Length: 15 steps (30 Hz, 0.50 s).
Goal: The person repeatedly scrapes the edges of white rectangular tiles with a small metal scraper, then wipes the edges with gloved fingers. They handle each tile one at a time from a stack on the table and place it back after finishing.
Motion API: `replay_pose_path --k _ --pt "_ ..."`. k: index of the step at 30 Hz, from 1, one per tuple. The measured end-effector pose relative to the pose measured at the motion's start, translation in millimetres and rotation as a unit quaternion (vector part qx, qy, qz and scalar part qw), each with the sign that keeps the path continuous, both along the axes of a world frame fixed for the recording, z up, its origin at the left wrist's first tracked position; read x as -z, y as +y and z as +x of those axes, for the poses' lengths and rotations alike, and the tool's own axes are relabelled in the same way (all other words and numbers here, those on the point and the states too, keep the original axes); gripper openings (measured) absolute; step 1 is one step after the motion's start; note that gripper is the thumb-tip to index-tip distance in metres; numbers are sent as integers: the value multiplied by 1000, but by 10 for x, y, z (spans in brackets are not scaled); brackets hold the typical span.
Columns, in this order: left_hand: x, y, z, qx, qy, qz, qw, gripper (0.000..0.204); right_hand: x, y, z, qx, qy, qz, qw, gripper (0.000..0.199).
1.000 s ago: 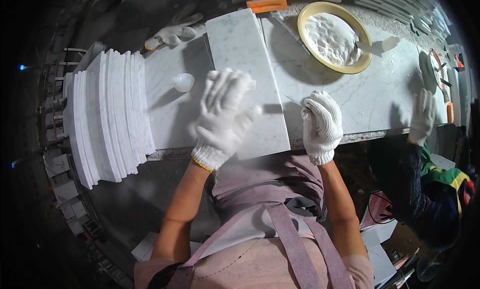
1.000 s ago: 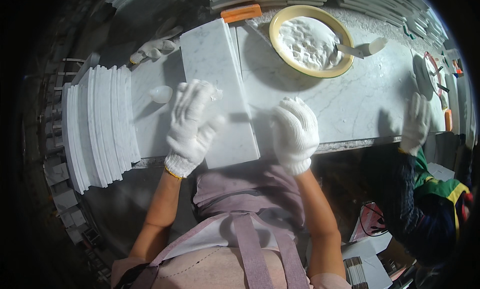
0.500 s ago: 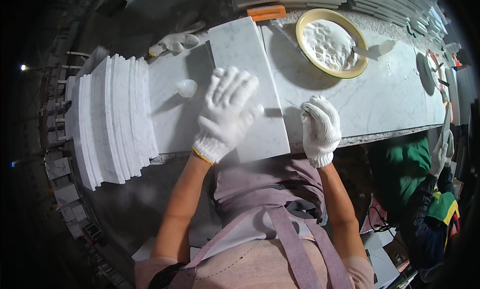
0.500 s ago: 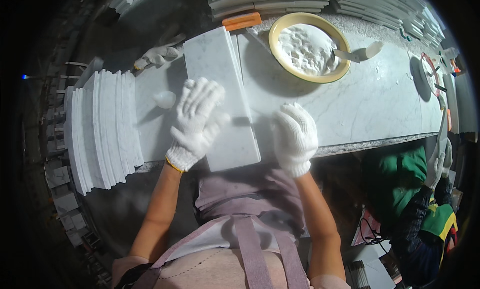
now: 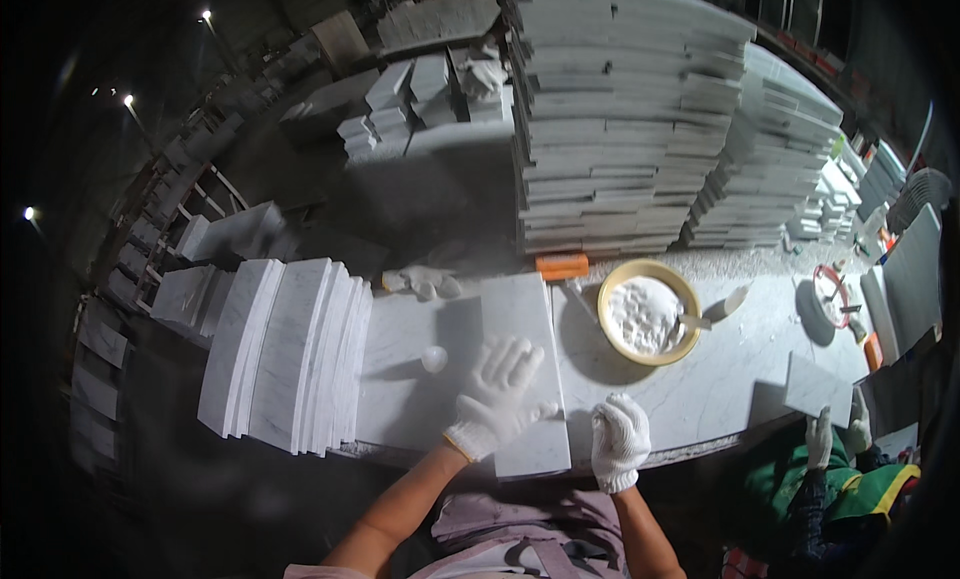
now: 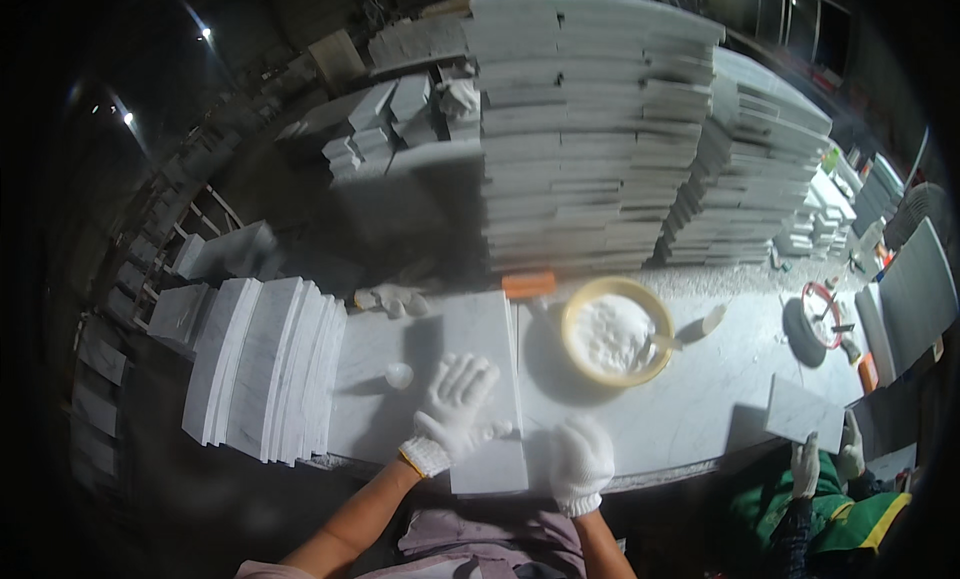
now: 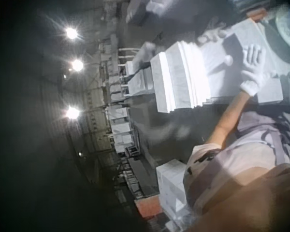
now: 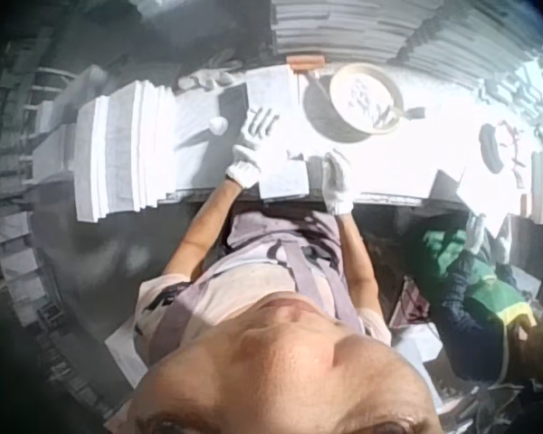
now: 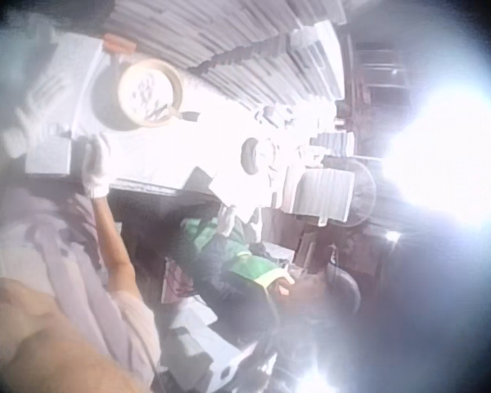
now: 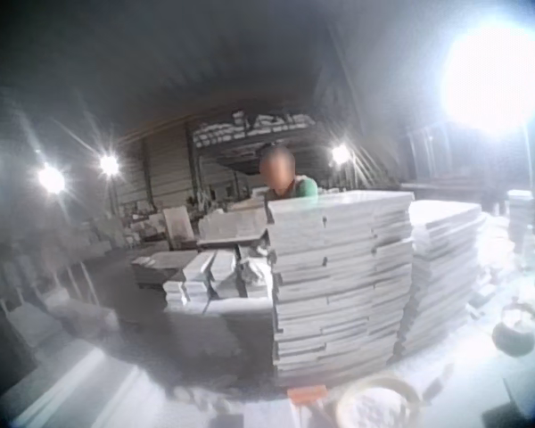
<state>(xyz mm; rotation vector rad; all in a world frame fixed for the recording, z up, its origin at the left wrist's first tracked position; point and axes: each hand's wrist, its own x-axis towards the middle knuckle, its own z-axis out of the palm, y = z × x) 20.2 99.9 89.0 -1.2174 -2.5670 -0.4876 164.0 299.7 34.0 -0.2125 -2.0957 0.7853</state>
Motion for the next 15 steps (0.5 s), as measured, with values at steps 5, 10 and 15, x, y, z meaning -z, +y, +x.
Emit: replay_pose_path --k 5,10,15 --pt "47 114 7 32 35 13 999 91 89 0 26 1 12 4 1000 17" --pt "218 148 -123 30 74 10 997 82 100 -16 66 2 23 -5 1000 21" --pt "65 200 -564 -74 95 -18 993 76 67 -30 93 5 20 -15 1000 24"
